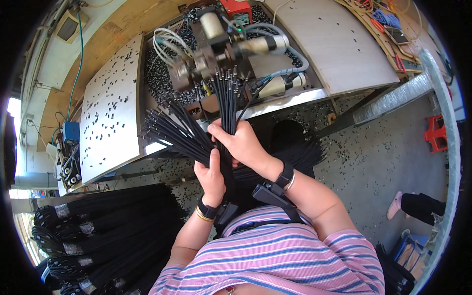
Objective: The person processes and bundles black cables or rods using a semi-automated industrial machine.
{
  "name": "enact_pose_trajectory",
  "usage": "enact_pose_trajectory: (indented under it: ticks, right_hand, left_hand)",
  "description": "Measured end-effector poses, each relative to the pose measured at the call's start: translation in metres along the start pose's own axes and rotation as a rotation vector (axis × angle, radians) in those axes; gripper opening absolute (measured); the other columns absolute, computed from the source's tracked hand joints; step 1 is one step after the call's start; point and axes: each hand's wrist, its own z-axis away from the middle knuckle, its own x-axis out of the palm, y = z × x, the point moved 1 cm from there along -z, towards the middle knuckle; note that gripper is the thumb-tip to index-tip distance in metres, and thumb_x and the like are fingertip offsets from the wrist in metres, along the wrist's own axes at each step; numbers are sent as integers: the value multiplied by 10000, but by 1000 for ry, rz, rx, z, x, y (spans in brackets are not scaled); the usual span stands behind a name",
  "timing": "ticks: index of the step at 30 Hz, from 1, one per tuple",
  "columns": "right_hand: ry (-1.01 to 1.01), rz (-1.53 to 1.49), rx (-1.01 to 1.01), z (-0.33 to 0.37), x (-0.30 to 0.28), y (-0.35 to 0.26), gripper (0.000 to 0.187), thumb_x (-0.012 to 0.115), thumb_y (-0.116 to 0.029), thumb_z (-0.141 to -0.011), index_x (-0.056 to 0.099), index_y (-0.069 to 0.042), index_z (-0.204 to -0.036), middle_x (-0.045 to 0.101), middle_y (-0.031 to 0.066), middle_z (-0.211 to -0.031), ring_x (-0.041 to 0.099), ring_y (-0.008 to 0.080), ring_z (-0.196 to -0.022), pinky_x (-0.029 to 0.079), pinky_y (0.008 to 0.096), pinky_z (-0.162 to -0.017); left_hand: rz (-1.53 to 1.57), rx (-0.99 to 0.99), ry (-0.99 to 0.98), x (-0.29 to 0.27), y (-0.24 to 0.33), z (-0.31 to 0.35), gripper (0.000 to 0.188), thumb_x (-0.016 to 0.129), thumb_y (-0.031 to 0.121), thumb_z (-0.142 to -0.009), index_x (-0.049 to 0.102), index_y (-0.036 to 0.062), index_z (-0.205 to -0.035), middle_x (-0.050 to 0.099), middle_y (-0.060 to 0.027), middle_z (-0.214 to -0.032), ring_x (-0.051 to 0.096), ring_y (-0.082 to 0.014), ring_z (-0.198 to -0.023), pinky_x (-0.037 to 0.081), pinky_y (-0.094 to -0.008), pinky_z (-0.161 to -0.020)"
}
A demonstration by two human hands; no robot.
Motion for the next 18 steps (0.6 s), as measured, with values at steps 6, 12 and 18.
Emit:
enact_pose_trajectory:
  ticks: [6, 12, 18]
  right_hand:
    - [-112, 42, 142, 7, -5, -1, 192, 657, -192, -874, 651, -3, -909, 625, 5, -716, 546, 48, -586, 420, 206, -488]
    - [94, 5, -73, 20, -6, 11, 183, 654, -183, -874, 666, -2, -894, 592, -8, -611, 514, 46, -500, 391, 217, -441]
    - [83, 24, -77, 13, -4, 10, 173, 649, -173, -868, 660, -1, -879, 643, 20, -724, 582, 61, -600, 452, 220, -530]
  left_hand:
    - [-51, 23, -21, 0, -2, 4, 139, 505, 30, -933, 525, -47, -1047, 637, -110, -847, 623, -170, -595, 537, -277, -542]
    - [-146, 56, 60, -2, -12, 12, 134, 551, 55, -921, 603, -15, -1022, 648, -47, -947, 594, -105, -821, 472, -236, -737]
    - [-160, 80, 77, -5, -12, 10, 146, 546, 55, -924, 587, -16, -1045, 644, -43, -945, 590, -103, -840, 467, -238, -762]
